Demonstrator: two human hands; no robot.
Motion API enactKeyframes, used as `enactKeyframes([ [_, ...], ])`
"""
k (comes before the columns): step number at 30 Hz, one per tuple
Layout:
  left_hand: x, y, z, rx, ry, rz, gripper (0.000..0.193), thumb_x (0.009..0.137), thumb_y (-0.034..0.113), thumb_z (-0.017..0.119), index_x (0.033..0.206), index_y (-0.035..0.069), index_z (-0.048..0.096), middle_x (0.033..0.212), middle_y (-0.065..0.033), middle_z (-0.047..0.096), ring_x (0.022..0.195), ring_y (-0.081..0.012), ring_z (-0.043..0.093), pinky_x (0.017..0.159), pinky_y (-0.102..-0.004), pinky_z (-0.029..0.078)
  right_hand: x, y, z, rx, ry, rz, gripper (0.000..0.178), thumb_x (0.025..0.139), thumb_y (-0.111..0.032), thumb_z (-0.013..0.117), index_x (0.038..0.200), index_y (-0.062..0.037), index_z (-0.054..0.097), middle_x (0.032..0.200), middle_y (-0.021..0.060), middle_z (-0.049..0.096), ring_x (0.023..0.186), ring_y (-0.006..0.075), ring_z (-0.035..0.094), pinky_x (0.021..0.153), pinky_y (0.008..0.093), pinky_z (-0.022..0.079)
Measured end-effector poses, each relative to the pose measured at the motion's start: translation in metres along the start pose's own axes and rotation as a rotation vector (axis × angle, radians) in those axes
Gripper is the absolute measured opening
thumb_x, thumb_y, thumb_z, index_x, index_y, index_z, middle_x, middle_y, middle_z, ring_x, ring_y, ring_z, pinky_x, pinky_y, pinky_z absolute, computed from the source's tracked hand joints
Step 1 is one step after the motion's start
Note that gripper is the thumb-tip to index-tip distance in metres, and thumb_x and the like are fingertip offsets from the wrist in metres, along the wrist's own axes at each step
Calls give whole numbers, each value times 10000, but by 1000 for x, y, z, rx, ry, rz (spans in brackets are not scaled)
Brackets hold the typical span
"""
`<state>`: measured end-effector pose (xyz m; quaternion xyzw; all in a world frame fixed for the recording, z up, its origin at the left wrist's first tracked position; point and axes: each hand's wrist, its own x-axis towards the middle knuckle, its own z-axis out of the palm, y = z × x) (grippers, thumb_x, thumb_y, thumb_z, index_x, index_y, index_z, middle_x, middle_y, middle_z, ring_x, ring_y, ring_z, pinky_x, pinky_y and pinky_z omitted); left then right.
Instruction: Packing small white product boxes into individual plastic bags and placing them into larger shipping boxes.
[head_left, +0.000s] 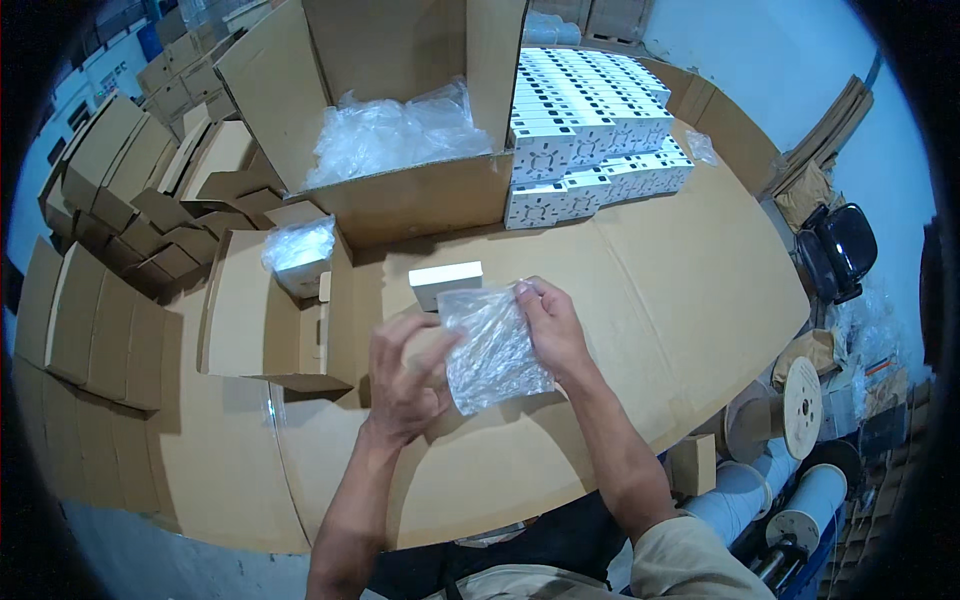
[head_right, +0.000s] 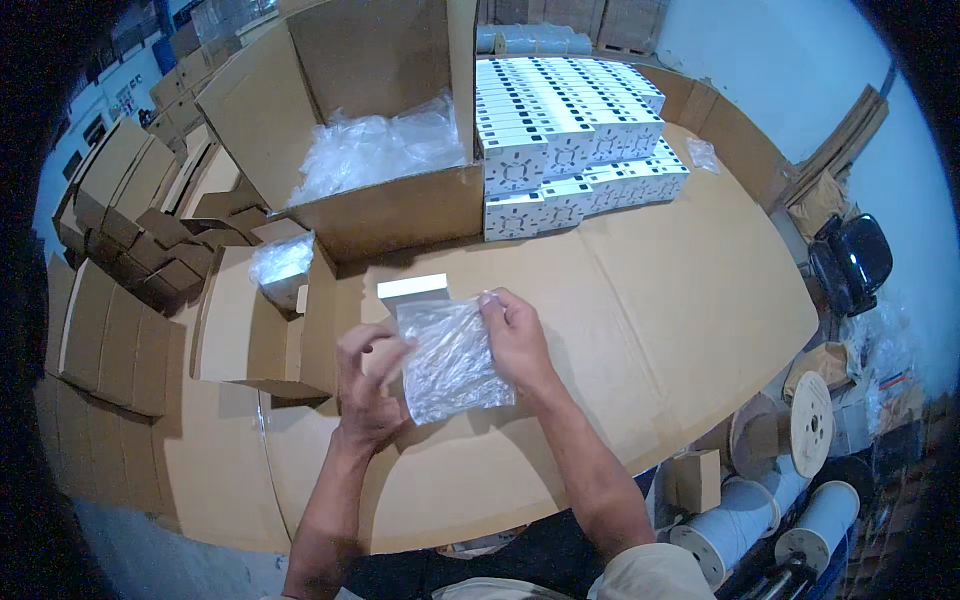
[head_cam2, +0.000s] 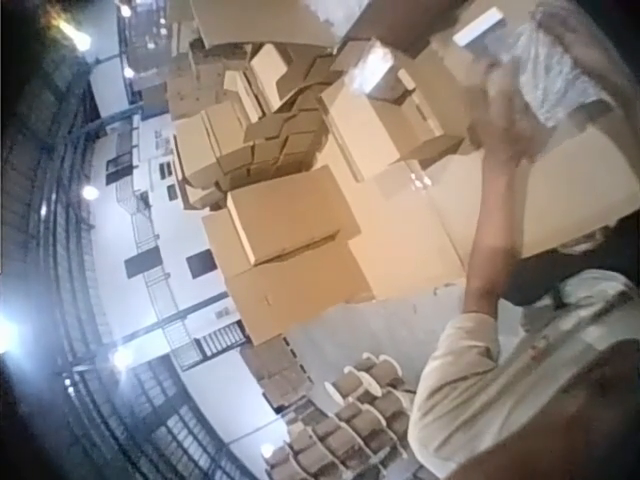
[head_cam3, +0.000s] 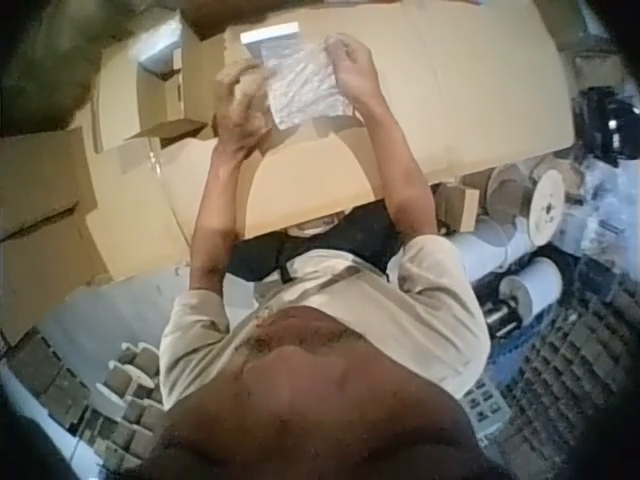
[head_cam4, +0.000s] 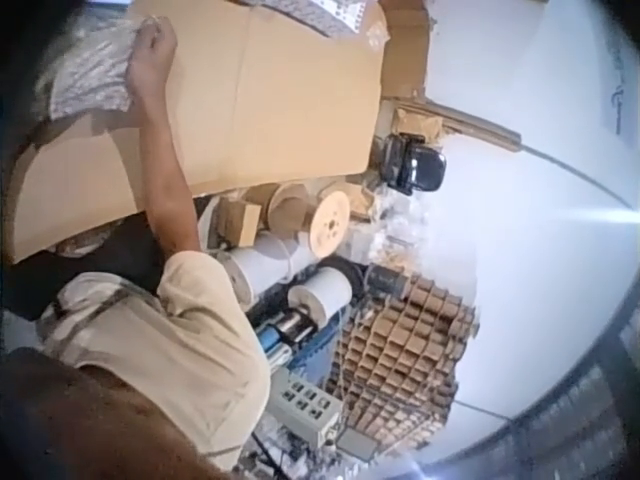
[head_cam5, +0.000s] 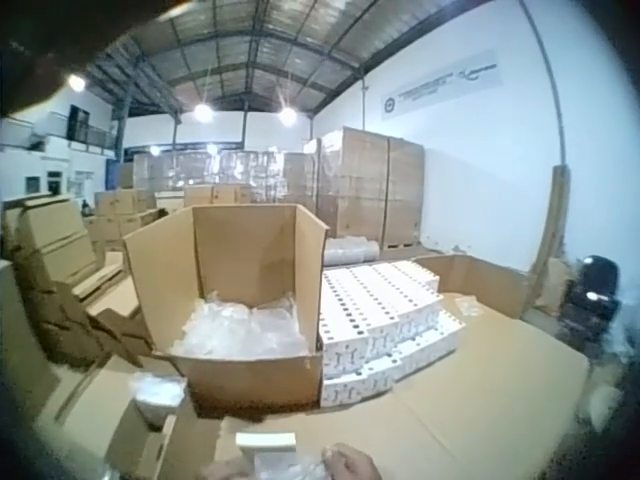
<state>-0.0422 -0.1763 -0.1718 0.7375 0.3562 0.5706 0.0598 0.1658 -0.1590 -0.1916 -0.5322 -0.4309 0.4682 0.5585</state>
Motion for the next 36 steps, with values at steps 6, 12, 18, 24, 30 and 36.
enactKeyframes([
  [6,-12,-17,-2,-76,-96,30,113,888,134,709,989,85,727,877,-42,689,839,-234,651,725,-349,521,-1,-3,5,-78,-106,178,311,1066,-294,479,974,-39,631,823,6,607,711,76,530,631,248,424],
  [12,-14,-14,7,-343,34,-760,258,1028,224,608,903,10,681,656,6,611,565,-39,535,497,-242,405,-2,-18,-8,36,-284,-68,355,1046,-344,534,1199,-30,597,1022,23,633,770,90,584,694,253,479],
  [18,-17,-5,9,-257,-86,-750,251,1004,229,641,895,4,660,615,-17,600,552,-70,536,515,-285,436,-9,-3,15,-28,-261,-32,255,961,-239,711,1080,-13,720,978,28,710,783,90,613,739,255,503],
  [24,-23,-10,13,-120,-157,-617,243,997,224,648,893,5,655,619,-55,613,541,-97,552,530,-290,452,-1,4,17,316,-91,21,276,980,-253,689,1068,8,718,962,25,707,796,85,619,758,260,516],
  [30,-21,-5,13,-225,-131,-773,253,1016,225,612,889,7,642,582,-48,558,521,-124,543,517,-320,437,-5,-7,23,401,2,23,282,1016,-253,635,1119,6,671,956,22,680,790,91,624,732,258,520],
  [36,-24,-13,15,-184,-97,-616,244,1028,212,592,913,3,645,650,-42,591,602,-69,548,545,-275,442,-17,6,42,61,8,-84,207,1028,-200,607,1020,-2,667,815,-8,644,703,56,574,607,234,474],
])
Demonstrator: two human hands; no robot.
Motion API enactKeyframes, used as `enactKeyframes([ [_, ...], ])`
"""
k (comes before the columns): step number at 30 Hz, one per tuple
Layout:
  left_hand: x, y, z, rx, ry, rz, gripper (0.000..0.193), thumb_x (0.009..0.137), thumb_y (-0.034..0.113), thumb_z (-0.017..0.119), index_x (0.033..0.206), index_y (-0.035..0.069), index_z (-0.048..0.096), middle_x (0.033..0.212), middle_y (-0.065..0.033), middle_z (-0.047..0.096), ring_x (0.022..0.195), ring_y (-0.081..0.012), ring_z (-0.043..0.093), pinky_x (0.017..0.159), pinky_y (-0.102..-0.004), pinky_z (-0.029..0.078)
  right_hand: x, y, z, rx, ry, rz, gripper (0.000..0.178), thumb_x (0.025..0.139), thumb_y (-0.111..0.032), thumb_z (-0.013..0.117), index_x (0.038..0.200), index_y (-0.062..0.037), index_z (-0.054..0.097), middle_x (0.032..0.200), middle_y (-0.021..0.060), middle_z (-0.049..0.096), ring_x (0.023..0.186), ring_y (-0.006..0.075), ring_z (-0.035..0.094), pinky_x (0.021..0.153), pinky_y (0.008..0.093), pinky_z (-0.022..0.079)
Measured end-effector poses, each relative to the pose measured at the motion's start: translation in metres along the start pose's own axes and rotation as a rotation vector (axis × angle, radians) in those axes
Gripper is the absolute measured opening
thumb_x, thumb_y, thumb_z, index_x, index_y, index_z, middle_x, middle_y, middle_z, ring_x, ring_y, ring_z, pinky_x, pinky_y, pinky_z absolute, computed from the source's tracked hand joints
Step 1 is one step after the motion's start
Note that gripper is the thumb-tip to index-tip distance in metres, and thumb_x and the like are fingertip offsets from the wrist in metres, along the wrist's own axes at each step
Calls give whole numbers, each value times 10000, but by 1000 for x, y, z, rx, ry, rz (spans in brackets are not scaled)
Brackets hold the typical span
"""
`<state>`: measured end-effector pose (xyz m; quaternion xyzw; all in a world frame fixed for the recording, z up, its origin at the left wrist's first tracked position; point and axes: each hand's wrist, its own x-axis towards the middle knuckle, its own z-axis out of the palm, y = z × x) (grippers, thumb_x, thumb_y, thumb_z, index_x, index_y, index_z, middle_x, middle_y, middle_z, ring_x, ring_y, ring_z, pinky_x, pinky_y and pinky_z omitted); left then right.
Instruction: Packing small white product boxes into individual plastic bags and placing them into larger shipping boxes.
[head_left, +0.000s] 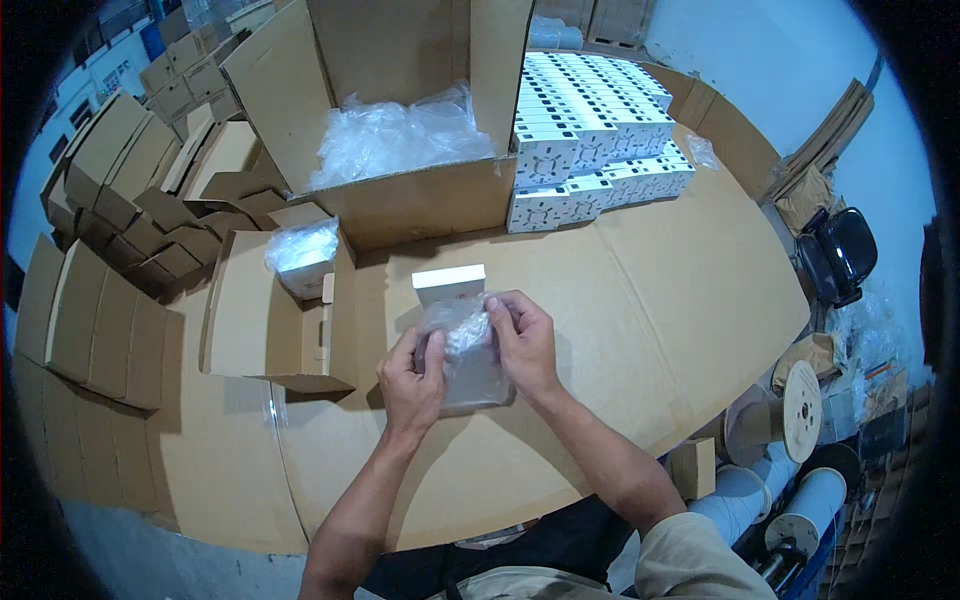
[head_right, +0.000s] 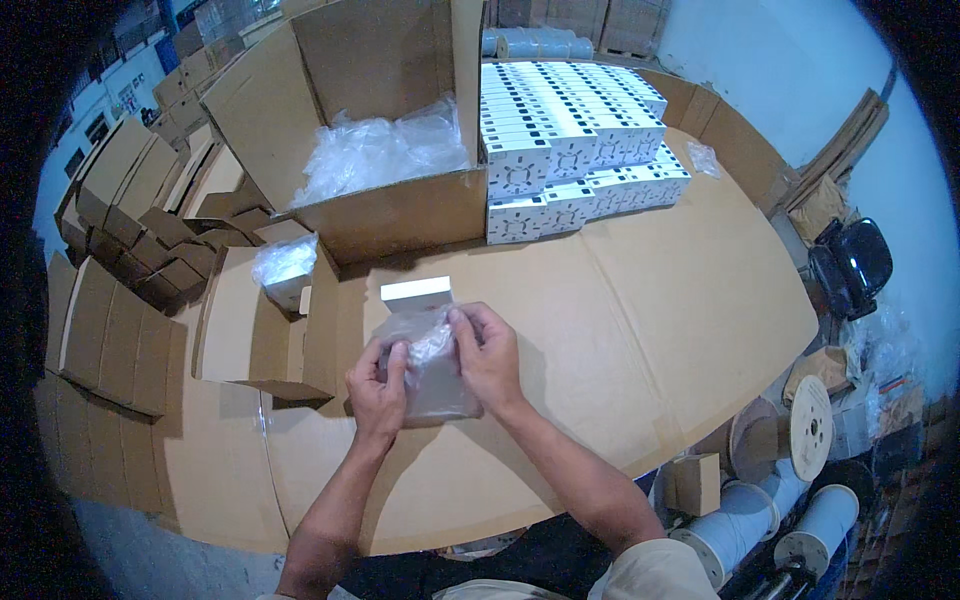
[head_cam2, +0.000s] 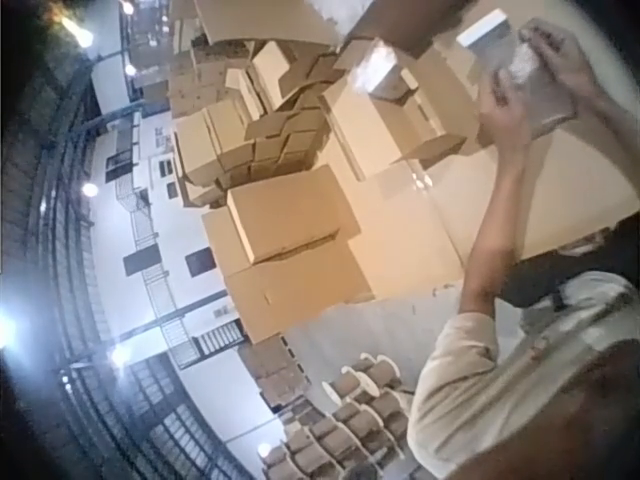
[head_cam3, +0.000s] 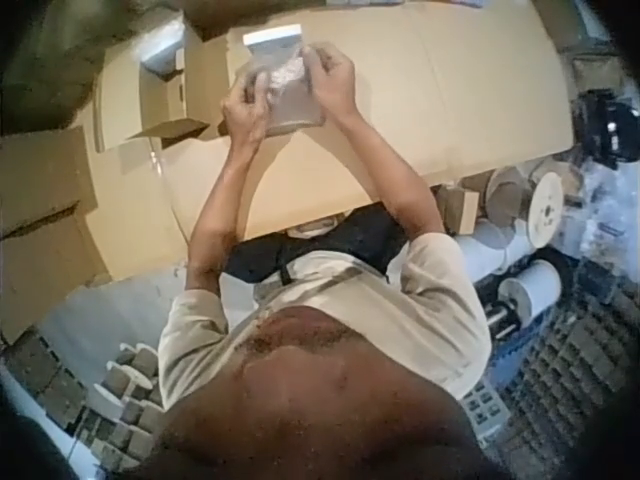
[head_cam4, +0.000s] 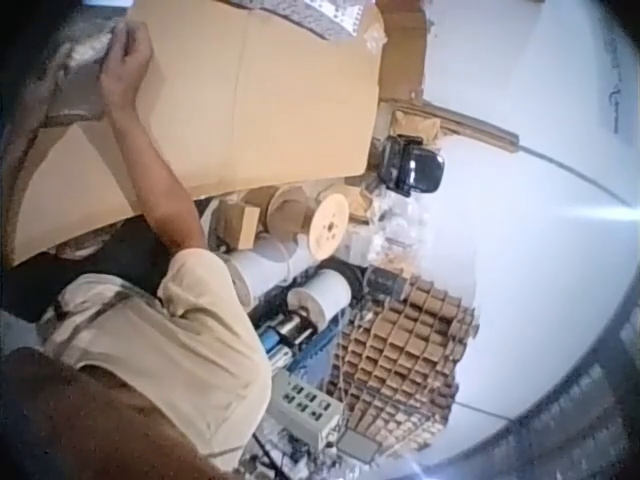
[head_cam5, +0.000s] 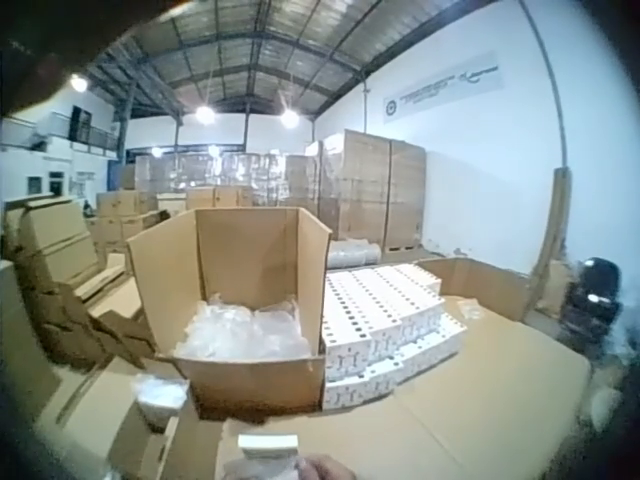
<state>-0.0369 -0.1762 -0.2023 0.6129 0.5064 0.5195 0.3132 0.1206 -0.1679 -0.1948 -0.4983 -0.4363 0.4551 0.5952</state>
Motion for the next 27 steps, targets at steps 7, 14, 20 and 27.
enactKeyframes([
  [7,12,0,-3,-219,31,-224,247,1013,219,637,911,-5,660,727,45,572,659,-44,501,553,-240,413,-6,6,6,-272,30,-287,218,1044,-163,569,936,4,657,650,-41,551,575,21,471,501,227,378],
  [14,7,2,-4,-342,167,-191,236,1032,232,606,979,6,648,727,35,560,644,-33,509,552,-220,428,-5,2,3,-302,89,-257,260,1056,-188,551,901,-1,645,643,-39,535,558,20,450,485,236,356],
  [20,-6,5,7,-231,-54,-256,247,1029,245,601,1086,7,632,790,-11,636,691,-45,567,567,-244,460,-4,-4,-2,-204,108,-95,253,1022,-239,596,939,-7,652,657,75,645,574,128,587,555,335,480],
  [27,2,2,3,-166,201,-96,241,1053,237,550,1015,10,621,746,-5,593,675,-78,546,593,-271,453,-13,-1,16,-247,35,-148,235,990,-240,652,992,-6,628,626,35,622,553,85,578,519,296,461],
])
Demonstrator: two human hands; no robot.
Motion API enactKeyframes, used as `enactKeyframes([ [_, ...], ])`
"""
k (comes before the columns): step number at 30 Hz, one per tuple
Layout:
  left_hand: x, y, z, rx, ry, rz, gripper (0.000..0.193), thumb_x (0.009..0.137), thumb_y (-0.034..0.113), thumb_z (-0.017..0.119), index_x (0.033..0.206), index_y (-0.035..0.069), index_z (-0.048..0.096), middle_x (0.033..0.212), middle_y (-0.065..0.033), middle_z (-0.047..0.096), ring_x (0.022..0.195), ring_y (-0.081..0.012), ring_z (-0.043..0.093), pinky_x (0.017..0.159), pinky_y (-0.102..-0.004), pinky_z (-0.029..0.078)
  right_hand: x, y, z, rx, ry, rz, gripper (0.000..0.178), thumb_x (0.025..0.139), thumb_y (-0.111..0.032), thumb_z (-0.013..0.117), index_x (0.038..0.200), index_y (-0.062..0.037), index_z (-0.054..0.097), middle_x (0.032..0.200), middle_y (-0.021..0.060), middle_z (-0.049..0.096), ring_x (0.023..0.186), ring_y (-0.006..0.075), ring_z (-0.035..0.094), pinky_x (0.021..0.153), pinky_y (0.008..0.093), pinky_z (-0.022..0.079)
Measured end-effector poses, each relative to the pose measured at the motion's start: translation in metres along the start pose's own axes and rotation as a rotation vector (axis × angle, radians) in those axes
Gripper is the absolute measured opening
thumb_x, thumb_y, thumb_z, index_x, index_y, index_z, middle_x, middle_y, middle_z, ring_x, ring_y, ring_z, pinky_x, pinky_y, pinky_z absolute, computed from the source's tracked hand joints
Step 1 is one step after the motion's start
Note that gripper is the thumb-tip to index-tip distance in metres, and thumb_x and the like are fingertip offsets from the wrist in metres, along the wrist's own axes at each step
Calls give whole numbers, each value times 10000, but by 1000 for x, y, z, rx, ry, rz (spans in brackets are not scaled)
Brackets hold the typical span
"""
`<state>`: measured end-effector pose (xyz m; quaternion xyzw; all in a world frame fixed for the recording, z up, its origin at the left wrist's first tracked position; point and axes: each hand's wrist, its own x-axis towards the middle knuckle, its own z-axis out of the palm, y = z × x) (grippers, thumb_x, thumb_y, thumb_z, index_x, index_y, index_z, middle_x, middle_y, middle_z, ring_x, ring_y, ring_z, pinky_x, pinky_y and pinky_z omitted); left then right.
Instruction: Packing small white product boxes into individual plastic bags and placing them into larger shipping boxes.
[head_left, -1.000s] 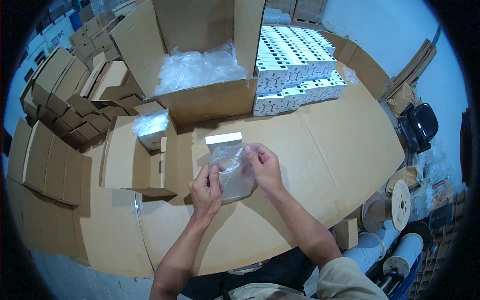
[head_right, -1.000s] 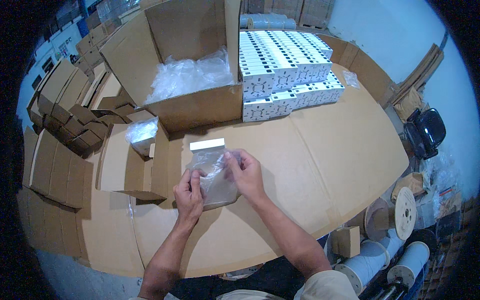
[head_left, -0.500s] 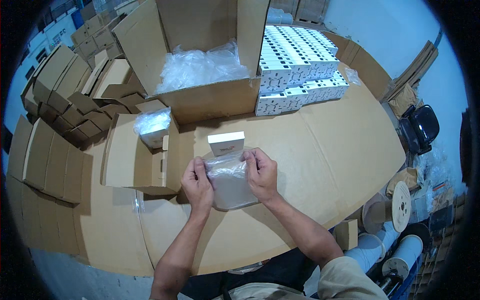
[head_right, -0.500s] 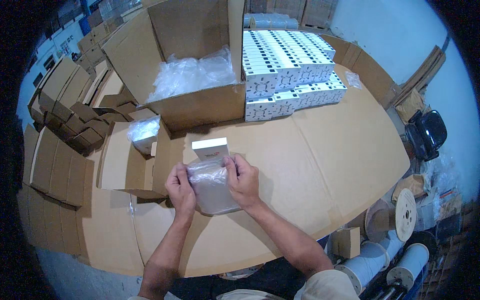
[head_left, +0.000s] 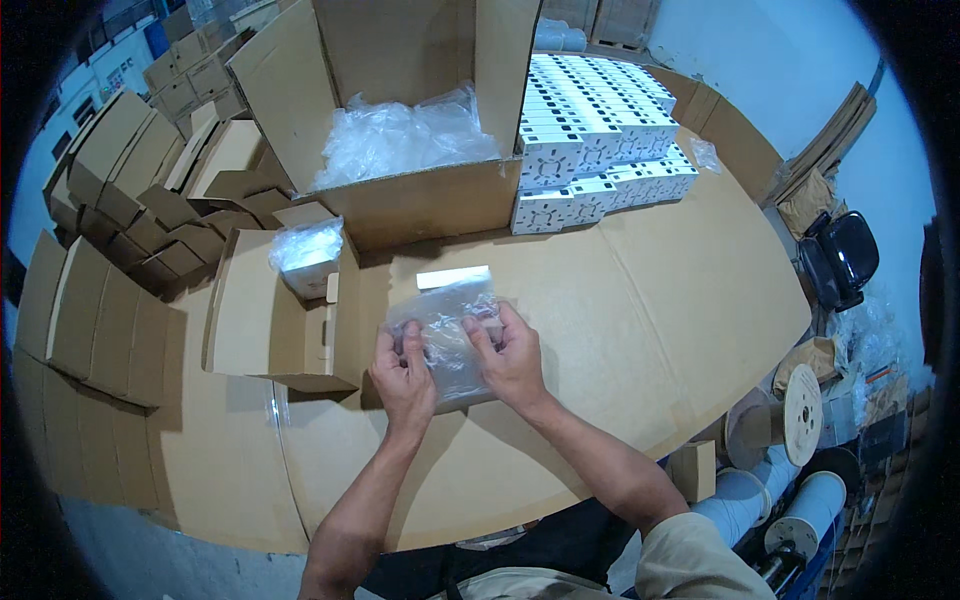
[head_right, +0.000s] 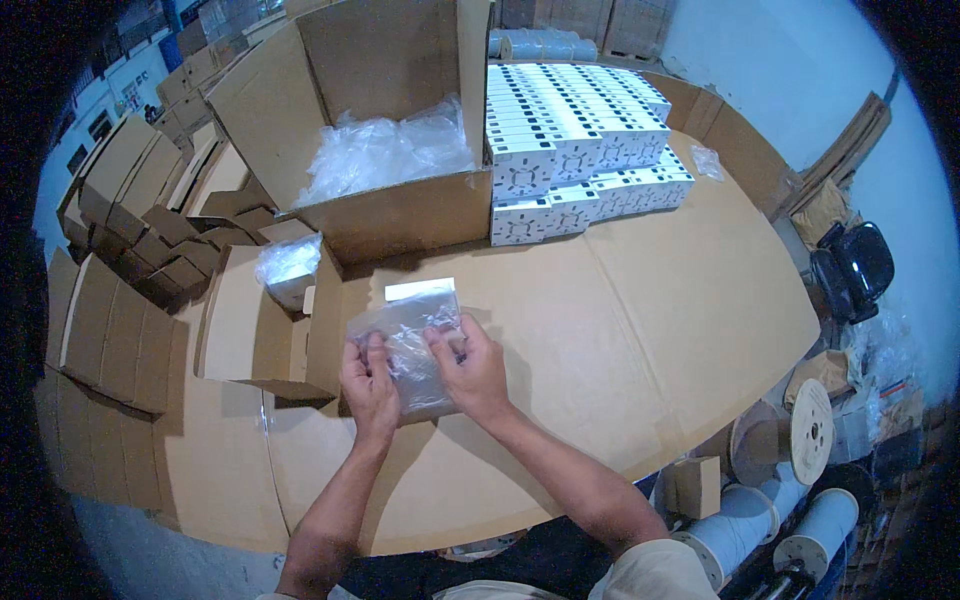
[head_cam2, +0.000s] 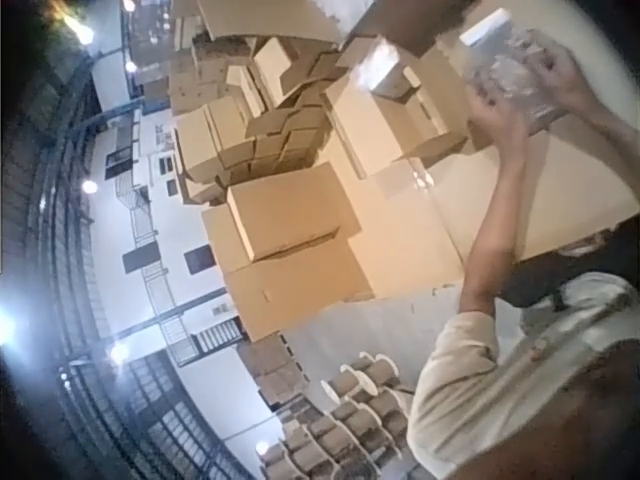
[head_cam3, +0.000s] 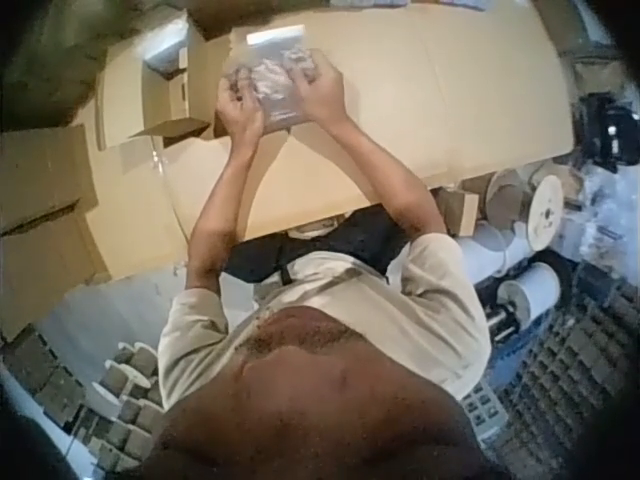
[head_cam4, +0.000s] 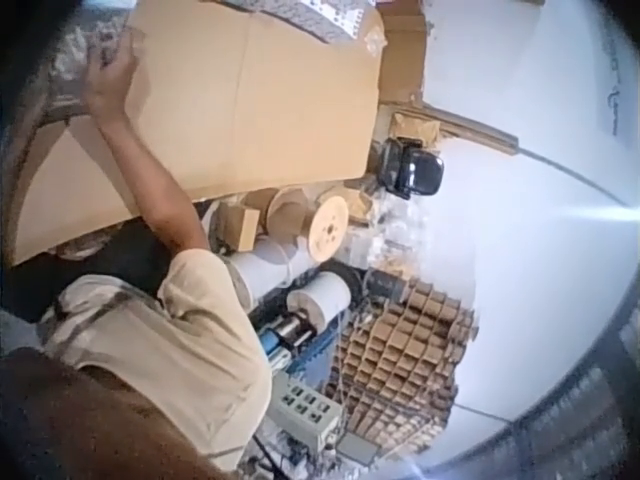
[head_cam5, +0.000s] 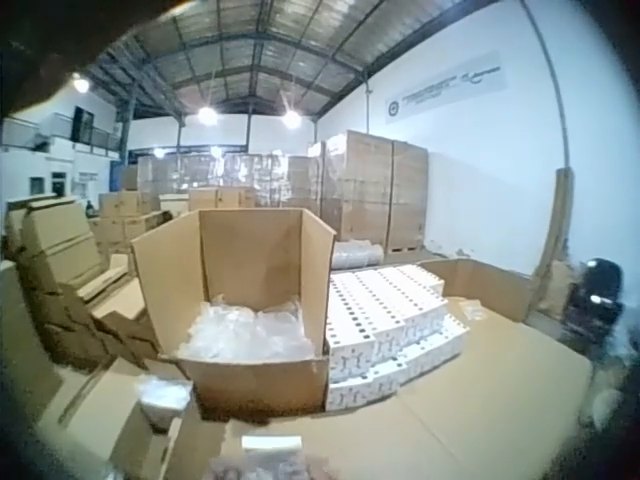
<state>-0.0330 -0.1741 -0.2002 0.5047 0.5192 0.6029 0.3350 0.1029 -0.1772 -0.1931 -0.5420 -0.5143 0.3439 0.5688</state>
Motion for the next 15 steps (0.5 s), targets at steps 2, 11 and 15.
enactKeyframes([
  [2,4,-5,-3,-7,51,50,250,1060,244,538,1004,13,617,736,-1,576,678,-79,538,596,-275,449,0,1,-2,-18,-25,17,222,996,-228,643,988,-6,625,626,38,619,556,82,571,518,293,453],
  [11,5,0,1,-385,-83,-88,279,978,170,679,1165,4,555,976,-40,667,884,-112,640,777,-272,539,4,9,-7,29,55,31,224,1024,-217,606,942,-8,609,613,9,576,569,56,503,511,282,410],
  [15,5,10,-2,-337,-376,-311,406,897,108,769,1218,-5,548,1062,-74,683,956,-144,666,850,-289,550,9,4,-11,122,16,-2,212,1012,-216,636,956,-12,647,705,-16,616,619,37,510,534,246,417],
])
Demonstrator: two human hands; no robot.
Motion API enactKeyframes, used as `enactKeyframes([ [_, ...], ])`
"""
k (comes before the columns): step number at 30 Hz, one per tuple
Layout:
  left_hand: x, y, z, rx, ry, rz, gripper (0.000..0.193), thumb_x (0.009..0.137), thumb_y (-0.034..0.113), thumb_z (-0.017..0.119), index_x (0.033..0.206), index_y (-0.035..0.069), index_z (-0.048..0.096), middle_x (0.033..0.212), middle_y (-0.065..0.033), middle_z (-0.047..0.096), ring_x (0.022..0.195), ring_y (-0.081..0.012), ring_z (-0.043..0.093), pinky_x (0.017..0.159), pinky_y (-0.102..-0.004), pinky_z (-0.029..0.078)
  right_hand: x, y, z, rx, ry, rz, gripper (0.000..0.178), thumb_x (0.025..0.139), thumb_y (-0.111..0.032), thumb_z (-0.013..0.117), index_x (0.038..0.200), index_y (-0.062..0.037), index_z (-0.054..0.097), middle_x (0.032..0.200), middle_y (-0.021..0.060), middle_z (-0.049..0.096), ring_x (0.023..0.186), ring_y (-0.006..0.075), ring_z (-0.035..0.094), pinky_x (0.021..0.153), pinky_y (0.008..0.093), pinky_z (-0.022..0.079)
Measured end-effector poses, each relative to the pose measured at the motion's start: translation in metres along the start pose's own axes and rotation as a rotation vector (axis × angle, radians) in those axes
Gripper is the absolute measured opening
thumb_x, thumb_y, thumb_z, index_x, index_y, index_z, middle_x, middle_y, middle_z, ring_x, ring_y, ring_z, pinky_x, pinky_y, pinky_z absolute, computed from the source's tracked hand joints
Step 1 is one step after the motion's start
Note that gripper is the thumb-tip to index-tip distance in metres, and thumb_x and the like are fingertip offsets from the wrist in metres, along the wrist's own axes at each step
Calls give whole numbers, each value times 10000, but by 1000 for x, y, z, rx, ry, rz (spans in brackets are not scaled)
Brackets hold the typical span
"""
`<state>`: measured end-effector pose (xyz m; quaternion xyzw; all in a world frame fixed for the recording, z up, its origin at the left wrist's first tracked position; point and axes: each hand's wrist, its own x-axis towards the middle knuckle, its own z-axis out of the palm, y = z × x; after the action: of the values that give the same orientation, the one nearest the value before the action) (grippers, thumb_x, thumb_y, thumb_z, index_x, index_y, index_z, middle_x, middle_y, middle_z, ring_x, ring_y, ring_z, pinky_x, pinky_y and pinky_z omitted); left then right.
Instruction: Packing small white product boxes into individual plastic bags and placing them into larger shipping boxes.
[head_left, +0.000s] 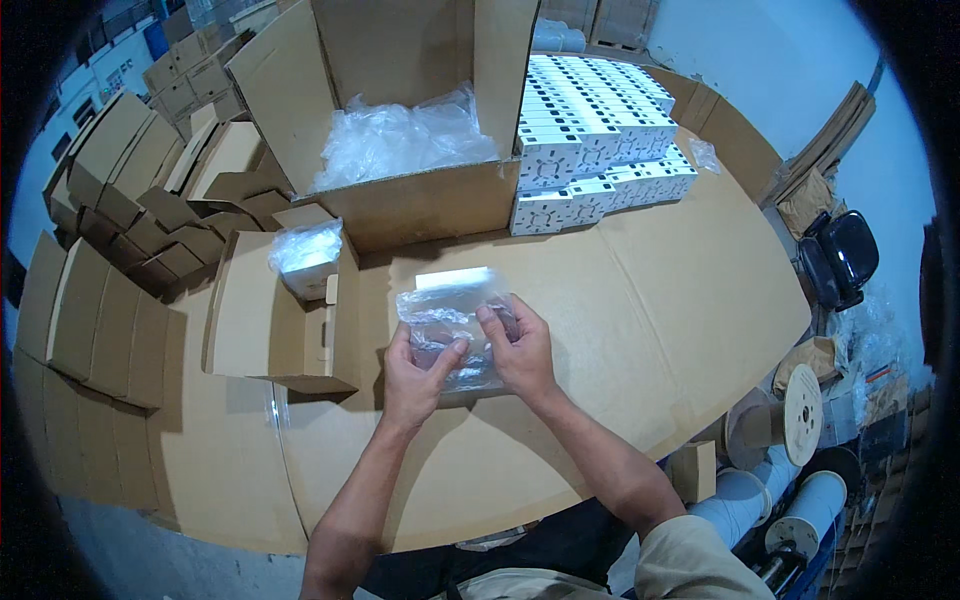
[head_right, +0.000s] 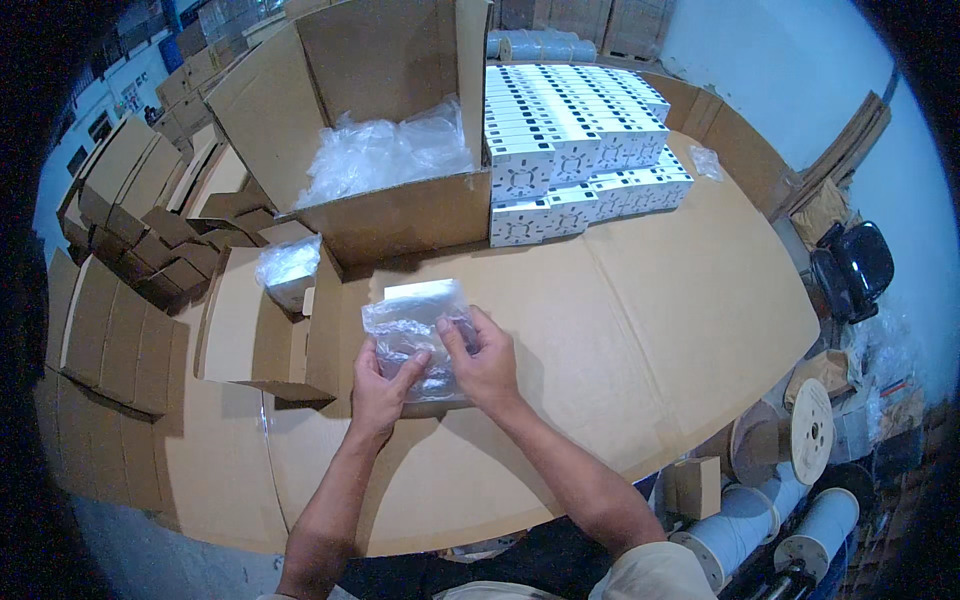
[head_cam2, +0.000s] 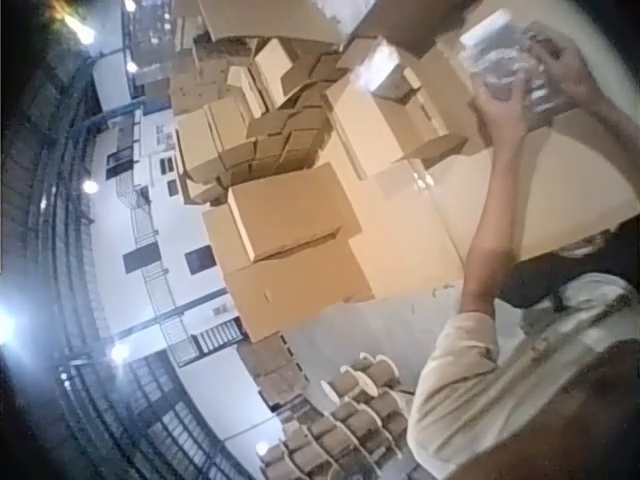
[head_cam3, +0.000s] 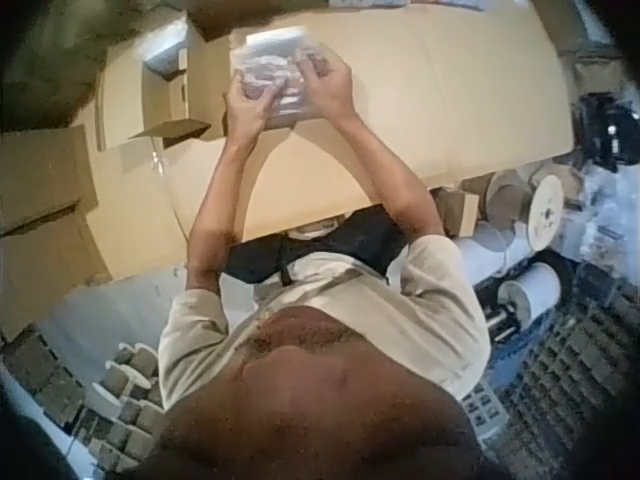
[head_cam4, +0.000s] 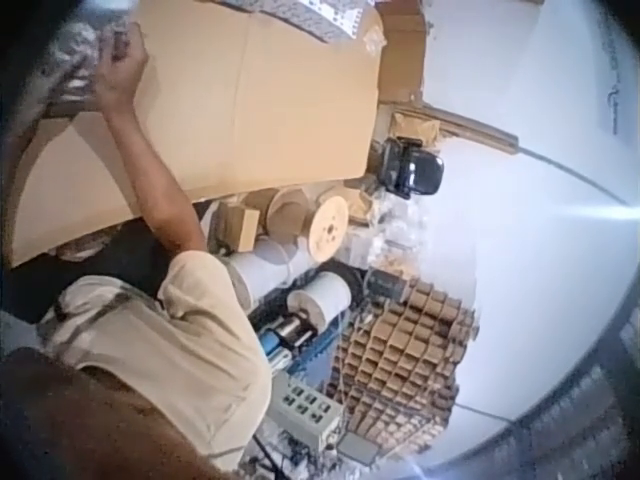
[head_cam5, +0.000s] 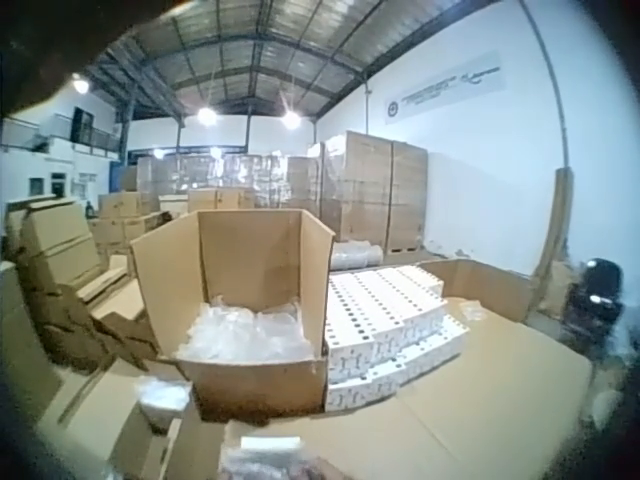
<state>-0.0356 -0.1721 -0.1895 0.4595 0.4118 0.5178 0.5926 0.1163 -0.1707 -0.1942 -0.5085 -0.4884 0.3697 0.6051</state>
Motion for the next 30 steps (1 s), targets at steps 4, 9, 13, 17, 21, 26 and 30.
enactKeyframes([
  [4,-3,0,-4,124,-58,2,432,880,101,784,1235,-1,559,1093,-85,691,983,-157,669,870,-314,549,15,-7,-20,115,-111,225,183,1003,-196,651,991,-19,696,793,-19,646,686,22,535,586,210,439],
  [9,-4,-1,-1,219,-96,1,428,877,108,787,1233,2,574,1101,-93,698,1005,-172,671,898,-329,540,38,-9,-42,202,-44,115,160,1003,-177,647,1012,-30,711,815,-14,668,699,35,558,617,198,447],
  [13,-4,-3,1,280,-109,30,403,875,118,790,1214,6,603,1092,-97,709,1008,-174,677,906,-334,536,51,-20,-50,57,-14,-101,138,948,-139,689,1034,-35,717,888,3,691,761,53,590,635,205,458],
  [17,-5,0,-4,310,-86,33,390,872,120,789,1205,11,618,1078,-99,719,996,-170,682,901,-335,539,57,-61,-45,-348,-265,-379,232,848,-138,743,1058,-44,709,1013,67,703,882,166,640,749,308,518],
  [21,-4,1,-2,327,-97,65,387,875,121,778,1209,6,620,1063,-99,727,972,-177,691,882,-337,541,68,-68,-38,-590,-468,-581,276,797,-175,780,1047,-76,721,1077,88,676,1023,266,613,899,394,499],
  [26,0,-7,-6,360,-63,115,400,864,134,784,1203,-2,623,1039,-104,732,950,-181,697,866,-340,543,65,-71,-34,-699,-522,-615,205,780,-166,796,955,-94,719,1066,62,647,1072,264,582,966,406,459],
  [30,2,-8,-7,414,-49,134,408,852,144,789,1197,-2,627,1031,-118,732,947,-190,700,867,-348,544,60,-62,-35,-665,-520,-681,174,776,-139,784,909,-94,682,1015,57,634,1033,266,579,916,397,456],
])
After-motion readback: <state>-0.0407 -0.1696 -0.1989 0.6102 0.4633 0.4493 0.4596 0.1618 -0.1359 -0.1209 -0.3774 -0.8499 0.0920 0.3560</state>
